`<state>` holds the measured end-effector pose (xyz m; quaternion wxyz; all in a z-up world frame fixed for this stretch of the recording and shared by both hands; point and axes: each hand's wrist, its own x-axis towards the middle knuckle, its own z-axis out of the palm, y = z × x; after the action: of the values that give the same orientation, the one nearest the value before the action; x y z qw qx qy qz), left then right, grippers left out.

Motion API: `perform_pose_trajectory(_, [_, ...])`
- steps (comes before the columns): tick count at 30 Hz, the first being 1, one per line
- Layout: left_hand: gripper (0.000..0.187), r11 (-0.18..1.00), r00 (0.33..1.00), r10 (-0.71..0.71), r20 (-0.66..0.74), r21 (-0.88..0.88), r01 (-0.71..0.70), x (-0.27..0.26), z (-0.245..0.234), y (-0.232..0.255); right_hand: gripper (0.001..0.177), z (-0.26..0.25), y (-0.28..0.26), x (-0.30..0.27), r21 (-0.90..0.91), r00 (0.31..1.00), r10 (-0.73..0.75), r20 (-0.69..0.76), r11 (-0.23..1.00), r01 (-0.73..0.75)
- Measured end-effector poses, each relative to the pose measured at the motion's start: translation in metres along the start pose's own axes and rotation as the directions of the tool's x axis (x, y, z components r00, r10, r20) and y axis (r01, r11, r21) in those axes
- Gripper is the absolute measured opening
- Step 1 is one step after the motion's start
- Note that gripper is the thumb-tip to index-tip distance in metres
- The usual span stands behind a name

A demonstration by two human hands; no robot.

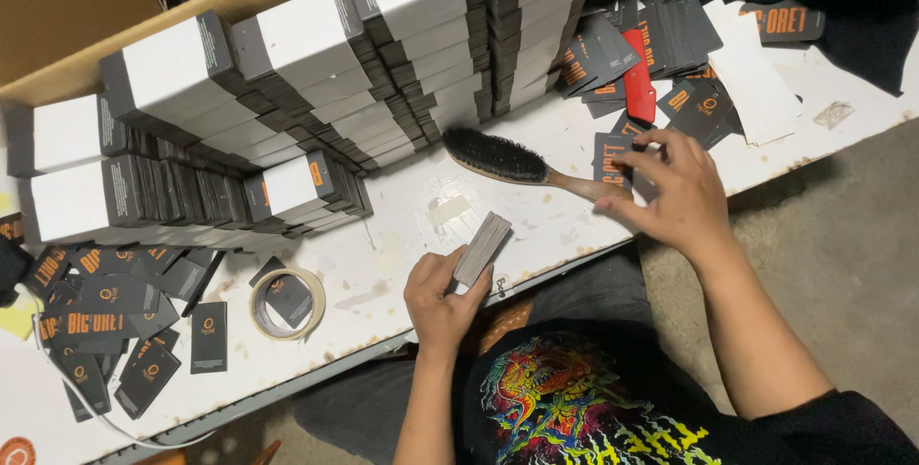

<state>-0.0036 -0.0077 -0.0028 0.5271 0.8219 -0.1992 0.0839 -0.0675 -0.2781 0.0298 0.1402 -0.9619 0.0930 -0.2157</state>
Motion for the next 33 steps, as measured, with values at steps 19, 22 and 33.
perform_pose_trajectory(19, [0.029,1.000,1.000,0.013,-0.012,-0.019,-0.013,0.002,-0.001,0.001,0.026,0.032,-0.035,-0.014,-0.001,0.987,-0.159,-0.035,0.987,0.159])
perform_pose_trajectory(22, [0.029,0.999,0.999,0.041,-0.025,-0.010,-0.041,0.000,-0.002,-0.001,0.031,0.029,-0.048,-0.010,0.061,0.977,-0.201,-0.072,0.977,0.206])
perform_pose_trajectory(33, [0.028,0.992,0.995,0.094,0.026,0.084,-0.096,0.000,-0.004,-0.007,0.025,0.050,-0.124,0.009,0.069,0.741,-0.671,0.019,0.740,0.669])
